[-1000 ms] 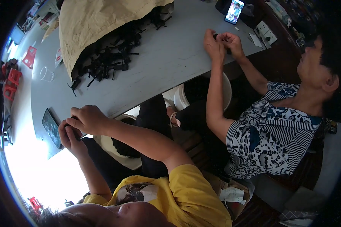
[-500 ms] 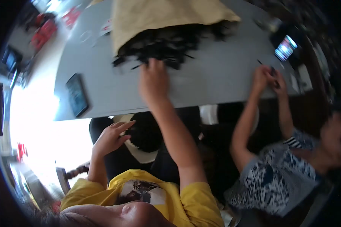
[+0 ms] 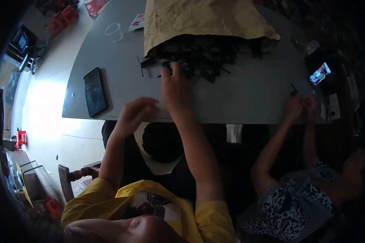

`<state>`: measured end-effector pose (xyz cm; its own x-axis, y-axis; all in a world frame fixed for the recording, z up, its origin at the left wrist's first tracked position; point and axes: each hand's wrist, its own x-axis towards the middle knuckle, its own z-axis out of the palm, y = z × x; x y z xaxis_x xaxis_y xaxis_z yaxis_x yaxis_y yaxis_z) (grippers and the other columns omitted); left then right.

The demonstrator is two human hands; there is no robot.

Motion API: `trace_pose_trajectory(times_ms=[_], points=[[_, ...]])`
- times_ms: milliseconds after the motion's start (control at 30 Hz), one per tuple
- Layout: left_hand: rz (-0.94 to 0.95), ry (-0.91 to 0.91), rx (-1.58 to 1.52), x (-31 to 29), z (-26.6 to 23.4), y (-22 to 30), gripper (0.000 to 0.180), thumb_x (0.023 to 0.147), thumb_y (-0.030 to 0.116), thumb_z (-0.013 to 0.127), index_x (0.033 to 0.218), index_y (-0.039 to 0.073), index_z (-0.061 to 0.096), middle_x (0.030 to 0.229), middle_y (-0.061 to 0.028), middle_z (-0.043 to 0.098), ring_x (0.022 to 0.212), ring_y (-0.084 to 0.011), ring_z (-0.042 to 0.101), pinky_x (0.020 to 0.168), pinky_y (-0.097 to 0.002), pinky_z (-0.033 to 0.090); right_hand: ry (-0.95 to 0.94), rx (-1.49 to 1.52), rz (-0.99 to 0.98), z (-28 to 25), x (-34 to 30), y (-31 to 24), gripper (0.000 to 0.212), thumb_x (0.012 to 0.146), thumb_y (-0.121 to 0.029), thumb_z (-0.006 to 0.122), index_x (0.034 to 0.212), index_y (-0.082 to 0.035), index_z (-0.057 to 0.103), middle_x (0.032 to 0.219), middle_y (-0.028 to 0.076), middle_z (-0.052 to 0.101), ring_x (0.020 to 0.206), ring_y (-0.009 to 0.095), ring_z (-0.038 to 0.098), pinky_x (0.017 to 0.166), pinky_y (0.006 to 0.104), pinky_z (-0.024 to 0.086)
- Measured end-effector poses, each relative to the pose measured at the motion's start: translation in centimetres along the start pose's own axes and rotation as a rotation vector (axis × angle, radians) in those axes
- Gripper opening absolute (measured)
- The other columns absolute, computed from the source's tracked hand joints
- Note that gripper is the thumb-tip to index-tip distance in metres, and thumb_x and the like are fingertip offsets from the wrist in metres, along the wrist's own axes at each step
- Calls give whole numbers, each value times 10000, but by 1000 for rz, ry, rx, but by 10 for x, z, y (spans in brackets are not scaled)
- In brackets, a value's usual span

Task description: Assembling small black plastic components by hand at a table workstation.

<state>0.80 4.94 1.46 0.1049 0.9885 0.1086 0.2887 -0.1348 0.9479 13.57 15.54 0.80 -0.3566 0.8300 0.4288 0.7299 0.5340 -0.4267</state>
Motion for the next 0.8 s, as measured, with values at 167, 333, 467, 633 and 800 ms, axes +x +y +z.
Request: trace_pose_trajectory(times_ms=[167, 333, 467, 633, 800], points=[[-13, 265, -395, 32, 10, -21, 427, 871, 76, 493, 1286, 39, 400, 1001, -75, 564, 752, -85, 550, 672, -218, 449, 134, 486, -51, -19, -10, 3, 169, 729, -7, 573, 888, -65, 560, 938, 127, 524, 874, 323, 559, 728, 398, 465], [37, 264, -399, 22, -10, -34, 516, 858, 223, 552, 1304, 35, 373, 955, -71, 567, 826, -115, 545, 762, -222, 427, 29, 735, -152, -10, -26, -29, 155, 723, -20, 606, 864, -48, 548, 896, 116, 530, 826, 285, 570, 680, 354, 471], [153, 245, -441, 20, -5, -32, 474, 850, 224, 545, 1255, 10, 421, 955, -64, 563, 867, -126, 534, 819, -240, 410, 7, 726, -171, -18, -28, -27, 131, 728, -37, 619, 845, -58, 563, 884, 74, 545, 766, 250, 586, 648, 334, 475], [96, 308, -379, 18, 4, -26, 453, 848, 184, 566, 1238, -5, 433, 989, -70, 555, 942, -124, 514, 866, -248, 390, 1, 736, -225, -19, -29, -17, 143, 736, -30, 608, 871, -68, 579, 857, 72, 554, 716, 242, 590, 628, 335, 478], [86, 195, -407, 14, 5, -24, 504, 841, 69, 574, 1280, 8, 334, 1047, -96, 580, 978, -133, 530, 875, -251, 395, -3, 674, -146, -24, -30, -17, 113, 775, -75, 586, 887, -78, 580, 812, 76, 549, 696, 238, 588, 614, 335, 477]])
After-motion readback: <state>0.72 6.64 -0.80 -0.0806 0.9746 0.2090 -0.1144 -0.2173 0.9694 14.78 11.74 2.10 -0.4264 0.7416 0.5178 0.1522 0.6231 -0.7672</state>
